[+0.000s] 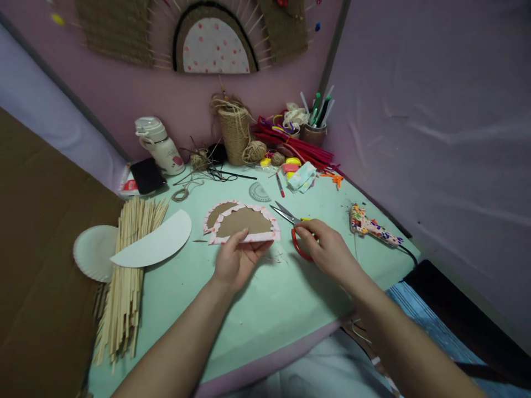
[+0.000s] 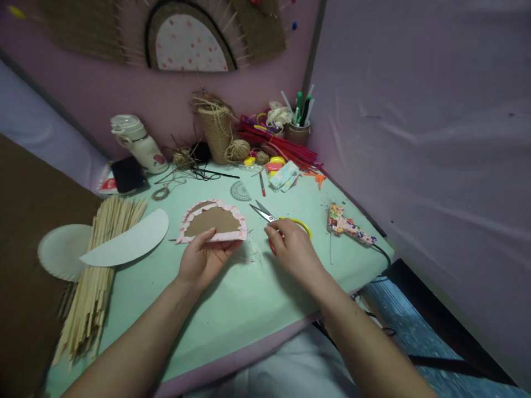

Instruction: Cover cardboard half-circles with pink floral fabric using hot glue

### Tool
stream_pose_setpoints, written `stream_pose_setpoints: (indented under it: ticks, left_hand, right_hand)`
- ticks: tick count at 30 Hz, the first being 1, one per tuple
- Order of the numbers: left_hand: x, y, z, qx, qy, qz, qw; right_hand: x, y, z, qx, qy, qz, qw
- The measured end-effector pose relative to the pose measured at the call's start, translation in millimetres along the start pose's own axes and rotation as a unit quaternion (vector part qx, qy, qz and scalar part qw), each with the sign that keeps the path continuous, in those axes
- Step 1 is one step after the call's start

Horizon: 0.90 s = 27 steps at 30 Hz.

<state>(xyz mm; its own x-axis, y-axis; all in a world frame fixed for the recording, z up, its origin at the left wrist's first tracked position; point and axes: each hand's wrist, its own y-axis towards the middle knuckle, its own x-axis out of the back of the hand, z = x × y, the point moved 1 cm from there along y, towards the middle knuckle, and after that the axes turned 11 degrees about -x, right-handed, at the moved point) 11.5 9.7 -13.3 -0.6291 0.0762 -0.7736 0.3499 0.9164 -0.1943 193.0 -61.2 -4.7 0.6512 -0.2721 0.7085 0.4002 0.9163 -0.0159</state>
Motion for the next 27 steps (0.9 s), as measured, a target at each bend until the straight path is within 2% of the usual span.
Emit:
stream_pose_setpoints:
  ticks: [3, 5, 9, 14, 16, 18, 21, 23, 27]
  left_hand:
    - [-3.0, -3, 3, -0.043, 0.02, 0.002, 0.999]
    - [-4.8, -4, 5, -0.065, 0.035, -0.003, 0.997]
    - [-4.4, -5, 8, -0.089, 0.054, 0.002, 0.995]
    - [-0.3, -5, 12, -0.117, 0.094, -0.026, 0.988]
    - [-0.8, -4, 13, -0.117, 0.088, -0.039, 0.988]
    - [-2.8, -4, 11, -0.11, 0.062, -0.04, 0.991]
    - [-5.5, -3, 9, -0.097, 0.026, -0.037, 0.994]
    - [-6.0, -2, 8, -0.089, 0.017, -0.039, 0.995]
    - [-5.8, -2, 10, -0.088, 0.015, -0.041, 0.995]
  right_hand:
    - [-9, 0, 12, -0.039, 0.211, 0.117, 0.97]
    - [-18, 1, 17, -0.054, 0.273, 0.148, 0.949]
    - [-34, 3, 21, -0.073, 0.315, 0.118, 0.939]
    - [-47, 1, 25, -0.061, 0.286, 0.011, 0.956]
    - [-50, 1, 26, -0.063, 0.287, -0.008, 0.956]
    - [-51, 2, 27, -0.081, 0.323, 0.019, 0.943]
    - [-53, 5, 27, -0.117, 0.411, 0.107, 0.898]
    - [-55, 7, 26, -0.123, 0.438, 0.145, 0.879]
    - [-60, 10, 23, -0.112, 0.405, 0.139, 0.896]
